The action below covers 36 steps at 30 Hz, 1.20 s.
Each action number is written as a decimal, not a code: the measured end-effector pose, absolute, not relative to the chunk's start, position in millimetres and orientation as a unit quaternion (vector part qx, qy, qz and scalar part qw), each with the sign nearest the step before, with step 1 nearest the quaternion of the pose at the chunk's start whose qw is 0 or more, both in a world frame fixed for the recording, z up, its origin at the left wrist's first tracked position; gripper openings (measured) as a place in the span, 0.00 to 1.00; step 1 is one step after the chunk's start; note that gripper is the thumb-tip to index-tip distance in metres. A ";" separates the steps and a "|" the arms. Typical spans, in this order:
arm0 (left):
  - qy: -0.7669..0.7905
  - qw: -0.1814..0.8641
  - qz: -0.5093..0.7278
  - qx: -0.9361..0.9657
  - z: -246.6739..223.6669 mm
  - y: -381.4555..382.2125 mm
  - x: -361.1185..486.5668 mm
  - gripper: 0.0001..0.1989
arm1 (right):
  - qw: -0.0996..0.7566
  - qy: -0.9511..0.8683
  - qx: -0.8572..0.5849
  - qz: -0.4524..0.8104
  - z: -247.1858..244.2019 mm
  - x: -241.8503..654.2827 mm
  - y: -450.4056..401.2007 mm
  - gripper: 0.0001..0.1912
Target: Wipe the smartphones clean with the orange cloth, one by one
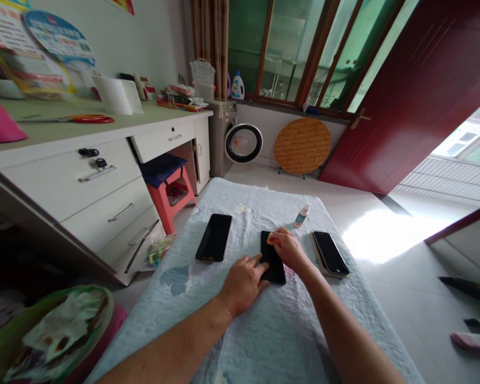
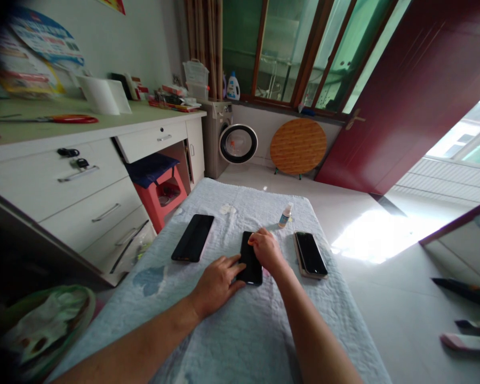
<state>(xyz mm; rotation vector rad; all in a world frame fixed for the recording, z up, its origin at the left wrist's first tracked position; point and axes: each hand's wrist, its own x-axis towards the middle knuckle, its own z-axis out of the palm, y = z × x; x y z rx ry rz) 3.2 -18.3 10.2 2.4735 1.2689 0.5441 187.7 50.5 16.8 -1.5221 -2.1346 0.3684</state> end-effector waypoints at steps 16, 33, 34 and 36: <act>0.436 0.155 0.190 0.866 14.1 -18.0 1.5 0.18 | 0.143 -0.822 -0.488 0.256 44.1 192.8 19.6 0.13; 0.446 0.157 0.209 0.856 11.4 -17.6 1.4 0.19 | 0.182 -0.806 -0.558 0.074 14.9 167.0 79.7 0.14; 0.452 0.163 0.216 0.850 10.9 -17.8 1.6 0.19 | 0.176 -0.813 -0.550 0.071 15.9 166.8 77.1 0.14; 0.466 0.173 0.232 0.836 8.7 -18.0 1.8 0.22 | 0.160 -0.829 -0.531 0.069 19.3 166.4 70.2 0.13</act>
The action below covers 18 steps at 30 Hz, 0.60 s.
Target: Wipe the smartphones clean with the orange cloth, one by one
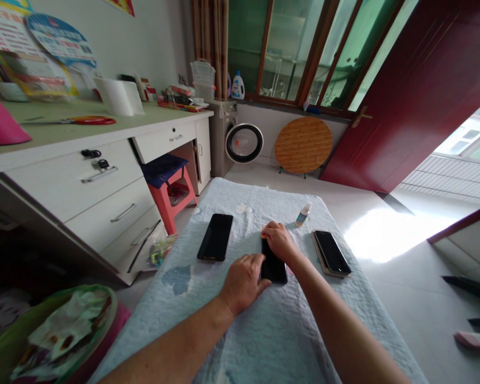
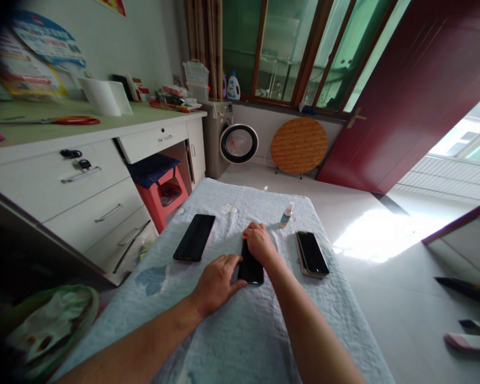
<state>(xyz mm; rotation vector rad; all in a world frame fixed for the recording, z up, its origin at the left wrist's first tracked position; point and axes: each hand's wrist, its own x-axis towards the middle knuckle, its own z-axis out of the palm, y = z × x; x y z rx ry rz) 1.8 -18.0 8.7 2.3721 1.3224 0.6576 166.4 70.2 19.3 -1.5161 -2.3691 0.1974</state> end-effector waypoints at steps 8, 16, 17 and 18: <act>0.488 0.187 0.296 0.799 -0.2 -17.6 2.8 0.44 | 0.137 -0.869 -0.463 0.108 33.4 164.4 29.5 0.12; 0.491 0.202 0.292 0.795 1.6 -17.4 3.7 0.48 | 0.101 -0.882 -0.429 0.169 36.1 164.3 -7.9 0.08; 0.488 0.202 0.291 0.798 1.9 -17.1 3.5 0.47 | 0.095 -0.882 -0.427 0.178 38.0 164.4 -11.3 0.08; 0.484 0.201 0.292 0.800 2.3 -16.8 3.2 0.46 | 0.090 -0.881 -0.426 0.186 40.2 164.5 -13.9 0.09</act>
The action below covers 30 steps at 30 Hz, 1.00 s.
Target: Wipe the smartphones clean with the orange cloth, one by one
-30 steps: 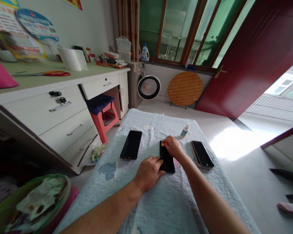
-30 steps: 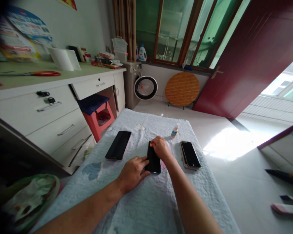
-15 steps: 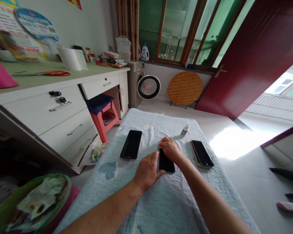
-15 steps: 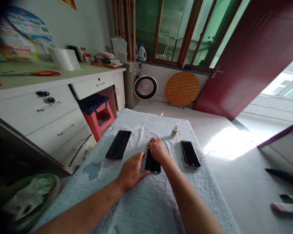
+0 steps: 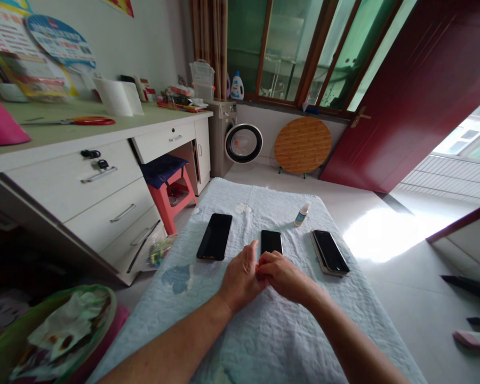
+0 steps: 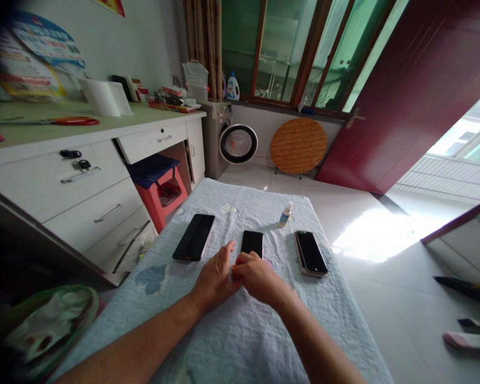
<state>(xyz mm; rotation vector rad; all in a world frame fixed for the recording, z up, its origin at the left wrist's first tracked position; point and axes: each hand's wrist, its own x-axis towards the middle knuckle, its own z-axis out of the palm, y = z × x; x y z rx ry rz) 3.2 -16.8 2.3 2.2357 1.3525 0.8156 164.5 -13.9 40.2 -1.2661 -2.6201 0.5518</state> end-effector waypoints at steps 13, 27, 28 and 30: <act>0.510 0.180 0.285 0.791 -4.6 -18.8 5.4 0.37 | 0.157 -0.859 -0.463 0.151 40.1 162.3 29.7 0.13; 0.460 0.147 0.198 0.853 8.8 -19.2 2.1 0.25 | 0.116 -0.855 -0.497 0.091 24.0 156.3 85.2 0.12; 0.460 0.147 0.198 0.853 8.3 -19.1 2.1 0.26 | 0.118 -0.852 -0.502 0.090 23.1 156.8 87.6 0.12; 0.459 0.145 0.200 0.853 7.6 -18.9 2.2 0.27 | 0.122 -0.846 -0.511 0.088 21.0 158.4 92.4 0.12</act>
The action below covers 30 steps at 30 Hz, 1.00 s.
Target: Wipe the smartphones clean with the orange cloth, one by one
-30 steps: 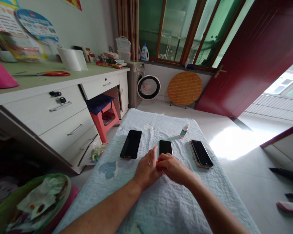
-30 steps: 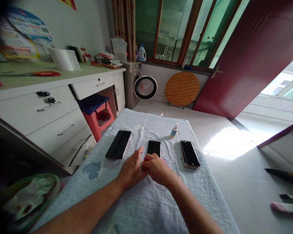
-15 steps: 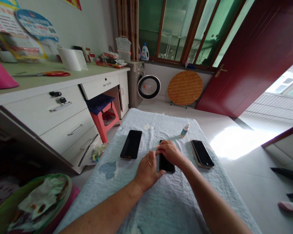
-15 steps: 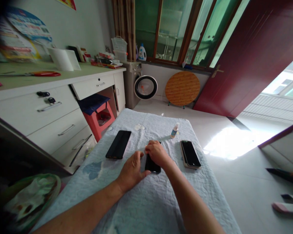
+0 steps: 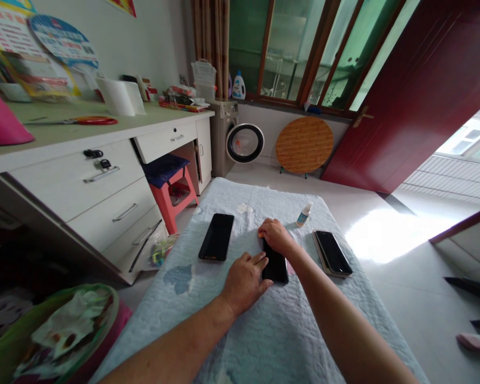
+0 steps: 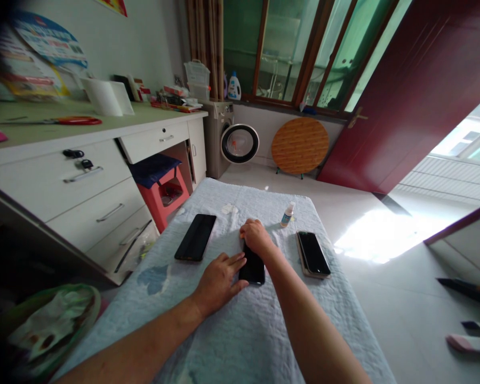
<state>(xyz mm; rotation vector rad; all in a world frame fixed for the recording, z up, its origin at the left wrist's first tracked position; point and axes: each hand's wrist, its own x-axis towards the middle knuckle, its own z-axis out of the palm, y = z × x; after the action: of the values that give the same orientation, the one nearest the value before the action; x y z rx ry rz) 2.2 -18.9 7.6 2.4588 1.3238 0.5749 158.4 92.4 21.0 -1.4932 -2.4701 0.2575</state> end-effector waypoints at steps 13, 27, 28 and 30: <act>0.456 0.141 0.208 0.854 9.4 -19.7 1.7 0.26 | 0.162 -0.768 -0.615 0.074 9.6 203.7 93.0 0.14; 0.458 0.149 0.204 0.852 8.9 -18.3 2.0 0.26 | 0.176 -0.722 -0.662 0.094 19.0 211.2 61.7 0.10; 0.458 0.149 0.204 0.852 9.1 -18.4 2.0 0.26 | 0.176 -0.723 -0.661 0.097 20.2 211.2 56.4 0.10; 0.458 0.152 0.204 0.852 9.4 -18.6 1.9 0.26 | 0.175 -0.725 -0.658 0.103 22.8 210.3 44.8 0.10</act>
<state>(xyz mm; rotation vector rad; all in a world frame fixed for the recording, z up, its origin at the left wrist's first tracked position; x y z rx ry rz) 1.9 -18.6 9.4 2.4444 1.3152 0.5863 210.3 44.8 22.8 -1.8645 -2.0546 0.2920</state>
